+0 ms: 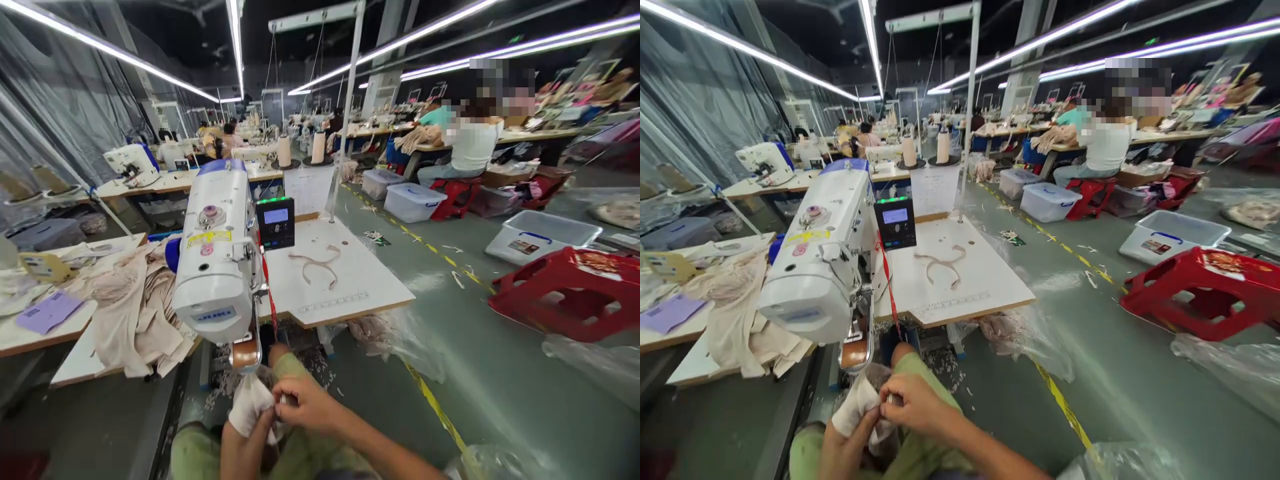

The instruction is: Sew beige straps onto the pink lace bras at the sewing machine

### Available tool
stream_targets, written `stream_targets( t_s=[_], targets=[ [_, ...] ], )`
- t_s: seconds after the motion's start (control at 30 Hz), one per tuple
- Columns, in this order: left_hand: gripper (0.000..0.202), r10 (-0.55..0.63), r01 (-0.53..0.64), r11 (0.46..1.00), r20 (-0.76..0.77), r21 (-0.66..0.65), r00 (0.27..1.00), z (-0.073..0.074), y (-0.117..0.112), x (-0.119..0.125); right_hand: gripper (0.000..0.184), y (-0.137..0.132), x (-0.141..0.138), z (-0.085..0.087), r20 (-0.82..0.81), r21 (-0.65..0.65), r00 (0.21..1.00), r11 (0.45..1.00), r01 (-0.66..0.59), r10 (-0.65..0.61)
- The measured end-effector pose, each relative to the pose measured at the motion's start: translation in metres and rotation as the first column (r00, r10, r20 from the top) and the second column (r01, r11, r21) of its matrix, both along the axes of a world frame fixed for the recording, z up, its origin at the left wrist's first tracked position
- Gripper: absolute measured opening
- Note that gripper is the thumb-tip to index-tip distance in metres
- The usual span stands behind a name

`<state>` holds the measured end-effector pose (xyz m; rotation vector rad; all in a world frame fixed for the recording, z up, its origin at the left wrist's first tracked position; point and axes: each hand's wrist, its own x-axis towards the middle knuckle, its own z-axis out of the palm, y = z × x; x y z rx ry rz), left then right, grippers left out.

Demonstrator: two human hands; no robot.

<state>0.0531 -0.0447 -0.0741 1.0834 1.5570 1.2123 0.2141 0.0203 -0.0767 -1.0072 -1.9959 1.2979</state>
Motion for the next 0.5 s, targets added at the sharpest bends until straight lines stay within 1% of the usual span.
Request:
stream_targets(
  t_s=[0.03, 0.07, 0.13, 0.17, 0.27, 0.37, 0.43, 0.5],
  targets=[
    [0.042, -0.066, 0.066, 0.998, 0.015, -0.017, 0.998, 0.004, -0.001, -0.002, 0.009, -0.002, 0.002, 0.002, -0.008, 0.006, 1.000, 1.000, -0.009, 0.009],
    [0.039, -0.155, 0.156, 0.987, 0.006, -0.043, 0.988, 0.009, -0.001, -0.005, 0.008, -0.005, 0.004, 0.003, -0.015, 0.020, 1.000, 1.000, 0.001, -0.001],
    [0.035, -0.245, 0.246, 0.966, 0.014, -0.075, 0.969, 0.013, 0.001, -0.010, 0.007, -0.009, 0.006, 0.003, 0.016, 0.038, 1.000, 0.999, 0.014, -0.015],
    [0.033, -0.267, 0.267, 0.961, 0.018, -0.073, 0.964, 0.013, 0.003, -0.012, 0.008, -0.010, 0.006, 0.002, 0.034, 0.032, 0.999, 0.999, 0.024, -0.025],
    [0.032, -0.253, 0.255, 0.963, 0.030, -0.089, 0.967, 0.011, 0.002, -0.014, 0.013, -0.013, 0.007, 0.004, 0.081, -0.031, 0.996, 0.999, 0.031, -0.028],
    [0.030, -0.215, 0.214, 0.970, 0.010, -0.114, 0.977, 0.010, -0.003, -0.013, 0.013, -0.014, 0.008, 0.006, 0.082, -0.125, 0.997, 0.992, 0.017, -0.007],
    [0.029, -0.236, 0.235, 0.964, 0.008, -0.121, 0.972, 0.010, -0.004, -0.014, 0.014, -0.011, 0.011, 0.004, 0.037, -0.240, 0.999, 0.971, 0.006, 0.003],
    [0.030, -0.280, 0.284, 0.950, 0.045, -0.133, 0.959, 0.009, -0.002, -0.017, 0.017, -0.008, 0.015, 0.002, -0.002, -0.332, 1.000, 0.943, 0.020, -0.022]
  ],
)
